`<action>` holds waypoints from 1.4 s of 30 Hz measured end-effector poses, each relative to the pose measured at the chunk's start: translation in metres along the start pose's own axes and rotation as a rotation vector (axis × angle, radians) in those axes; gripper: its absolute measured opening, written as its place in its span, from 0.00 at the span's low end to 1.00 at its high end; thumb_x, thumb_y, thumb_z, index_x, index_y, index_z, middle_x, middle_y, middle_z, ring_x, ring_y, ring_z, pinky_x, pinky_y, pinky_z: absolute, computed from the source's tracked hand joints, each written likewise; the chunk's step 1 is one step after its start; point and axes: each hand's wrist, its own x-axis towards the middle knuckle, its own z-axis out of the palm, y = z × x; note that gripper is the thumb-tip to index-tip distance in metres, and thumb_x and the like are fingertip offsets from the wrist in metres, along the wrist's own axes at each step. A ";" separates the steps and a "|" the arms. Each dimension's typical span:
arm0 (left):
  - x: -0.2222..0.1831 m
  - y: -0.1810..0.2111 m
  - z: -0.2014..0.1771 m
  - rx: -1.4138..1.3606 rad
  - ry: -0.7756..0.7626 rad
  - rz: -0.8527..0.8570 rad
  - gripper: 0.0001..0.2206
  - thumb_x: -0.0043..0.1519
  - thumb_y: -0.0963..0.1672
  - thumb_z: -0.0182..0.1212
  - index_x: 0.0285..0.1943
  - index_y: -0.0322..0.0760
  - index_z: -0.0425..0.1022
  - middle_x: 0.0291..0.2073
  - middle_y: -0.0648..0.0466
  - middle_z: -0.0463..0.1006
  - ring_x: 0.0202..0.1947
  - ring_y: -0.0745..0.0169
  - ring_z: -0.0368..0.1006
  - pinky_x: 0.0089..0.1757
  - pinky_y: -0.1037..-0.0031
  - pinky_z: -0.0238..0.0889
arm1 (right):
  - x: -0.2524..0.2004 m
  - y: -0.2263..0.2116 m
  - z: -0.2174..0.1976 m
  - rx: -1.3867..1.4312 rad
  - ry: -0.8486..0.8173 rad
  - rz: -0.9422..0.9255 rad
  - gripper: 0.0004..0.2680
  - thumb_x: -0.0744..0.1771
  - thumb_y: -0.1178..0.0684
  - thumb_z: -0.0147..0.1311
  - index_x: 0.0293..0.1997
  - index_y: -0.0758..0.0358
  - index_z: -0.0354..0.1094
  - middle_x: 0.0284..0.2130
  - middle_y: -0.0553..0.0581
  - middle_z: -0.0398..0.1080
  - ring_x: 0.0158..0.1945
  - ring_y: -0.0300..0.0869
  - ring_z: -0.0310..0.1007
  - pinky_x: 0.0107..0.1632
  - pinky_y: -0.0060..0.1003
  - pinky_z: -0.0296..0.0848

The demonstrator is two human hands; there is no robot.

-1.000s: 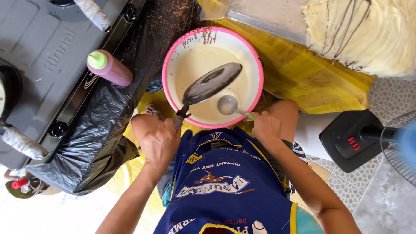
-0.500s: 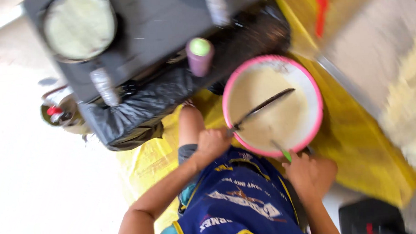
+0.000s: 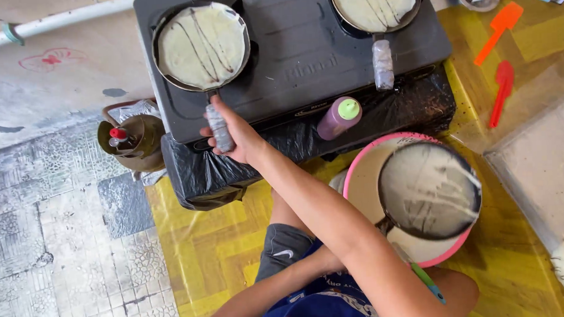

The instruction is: Preparing crepes by pouring batter into pans, spreading it with a ladle, and stacking the finished products.

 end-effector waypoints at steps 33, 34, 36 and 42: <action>0.099 0.022 -0.350 -0.844 0.195 -0.074 0.20 0.66 0.63 0.55 0.38 0.52 0.68 0.21 0.67 0.57 0.17 0.75 0.47 0.22 0.83 0.38 | -0.528 0.052 -0.265 0.478 0.095 -0.479 0.26 0.65 0.58 0.50 0.73 0.73 0.48 0.21 0.54 0.60 0.19 0.37 0.57 0.20 0.30 0.56; 0.098 0.027 -0.344 -0.816 0.156 -0.088 0.20 0.66 0.63 0.55 0.38 0.52 0.68 0.21 0.67 0.57 0.17 0.75 0.47 0.22 0.83 0.38 | -0.540 0.051 -0.282 0.501 0.121 -0.513 0.26 0.65 0.58 0.50 0.73 0.73 0.48 0.21 0.54 0.60 0.19 0.37 0.57 0.20 0.30 0.56; 0.090 0.032 -0.344 -0.698 0.324 -0.019 0.22 0.69 0.64 0.49 0.41 0.52 0.72 0.21 0.68 0.64 0.20 0.77 0.57 0.25 0.84 0.47 | -0.560 0.051 -0.316 0.173 0.314 -0.620 0.27 0.65 0.51 0.54 0.74 0.70 0.52 0.19 0.54 0.67 0.21 0.38 0.63 0.24 0.31 0.59; 0.064 0.060 -0.320 -0.617 0.476 -0.074 0.39 0.43 0.71 0.54 0.48 0.46 0.78 0.31 0.66 0.75 0.30 0.83 0.72 0.32 0.96 0.68 | -0.616 -0.025 -0.358 -0.510 1.653 -0.140 0.21 0.68 0.57 0.49 0.73 0.60 0.57 0.46 0.61 0.66 0.37 0.48 0.66 0.34 0.44 0.63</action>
